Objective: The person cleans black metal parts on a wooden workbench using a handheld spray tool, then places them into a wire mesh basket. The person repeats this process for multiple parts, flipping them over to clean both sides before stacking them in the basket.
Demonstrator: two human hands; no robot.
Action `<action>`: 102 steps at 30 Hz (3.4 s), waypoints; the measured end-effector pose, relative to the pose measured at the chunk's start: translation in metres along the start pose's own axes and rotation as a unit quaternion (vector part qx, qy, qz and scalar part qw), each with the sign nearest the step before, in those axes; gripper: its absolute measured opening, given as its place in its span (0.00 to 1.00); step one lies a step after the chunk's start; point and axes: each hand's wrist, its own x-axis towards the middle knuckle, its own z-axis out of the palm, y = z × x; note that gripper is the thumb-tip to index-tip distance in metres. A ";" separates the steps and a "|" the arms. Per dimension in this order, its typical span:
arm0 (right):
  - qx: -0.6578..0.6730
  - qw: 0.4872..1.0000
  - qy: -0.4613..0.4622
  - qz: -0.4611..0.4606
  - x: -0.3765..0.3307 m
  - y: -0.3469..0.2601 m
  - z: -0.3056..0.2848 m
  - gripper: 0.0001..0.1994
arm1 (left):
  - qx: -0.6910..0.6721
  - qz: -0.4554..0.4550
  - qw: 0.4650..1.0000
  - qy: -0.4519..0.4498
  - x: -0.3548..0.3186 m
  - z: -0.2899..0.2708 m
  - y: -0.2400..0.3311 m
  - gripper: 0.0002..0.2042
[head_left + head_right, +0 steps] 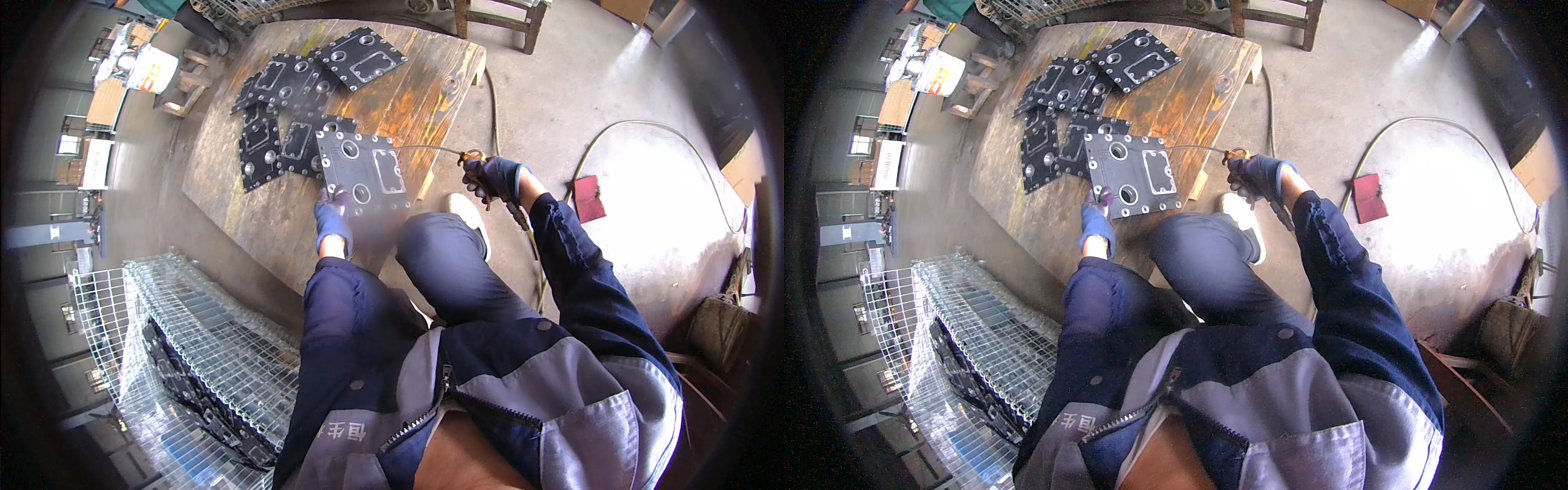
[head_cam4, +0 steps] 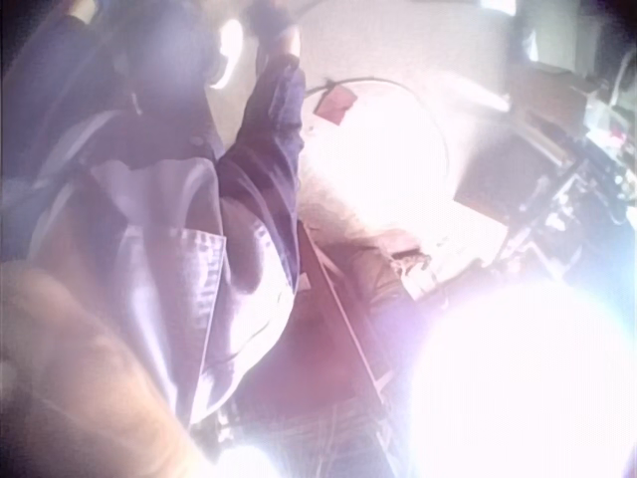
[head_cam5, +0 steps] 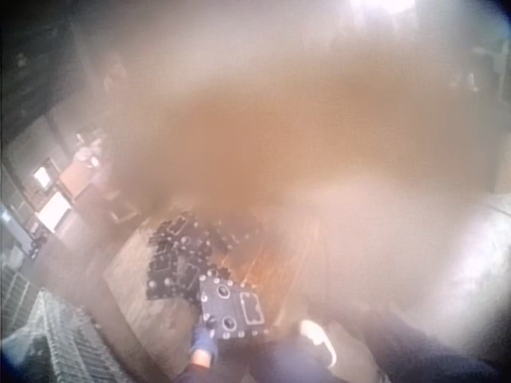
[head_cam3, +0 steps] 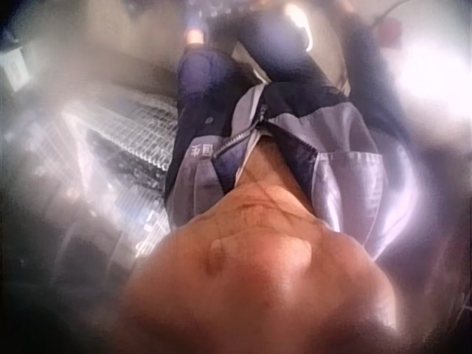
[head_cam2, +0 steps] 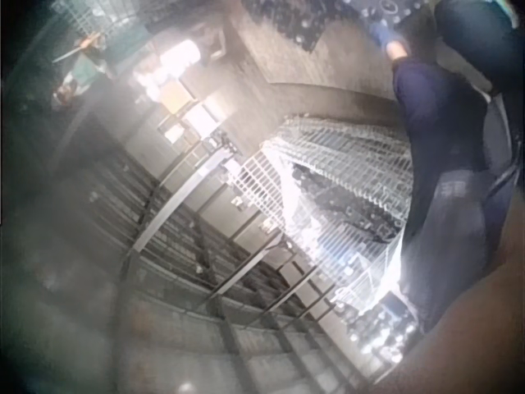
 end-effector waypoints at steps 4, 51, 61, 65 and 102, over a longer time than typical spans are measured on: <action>-0.002 1.000 -0.005 0.021 -0.011 -0.010 -0.002 0.13 | 0.029 0.021 0.999 -0.019 -0.014 0.020 0.016 0.08; -0.028 0.999 0.016 -0.008 -0.081 0.065 0.010 0.17 | 0.112 -0.026 0.993 0.014 -0.029 0.025 0.043 0.10; -0.023 0.999 0.024 0.012 -0.076 0.070 0.011 0.21 | 0.079 -0.017 0.996 0.024 -0.023 0.027 0.034 0.07; -0.063 0.997 0.044 0.021 -0.076 0.067 0.017 0.23 | 0.057 0.010 0.998 0.009 -0.017 0.028 0.022 0.07; -0.016 0.967 0.241 -0.080 -0.133 0.101 -0.050 0.15 | -0.426 -0.236 0.856 0.175 -0.112 -0.178 -0.009 0.19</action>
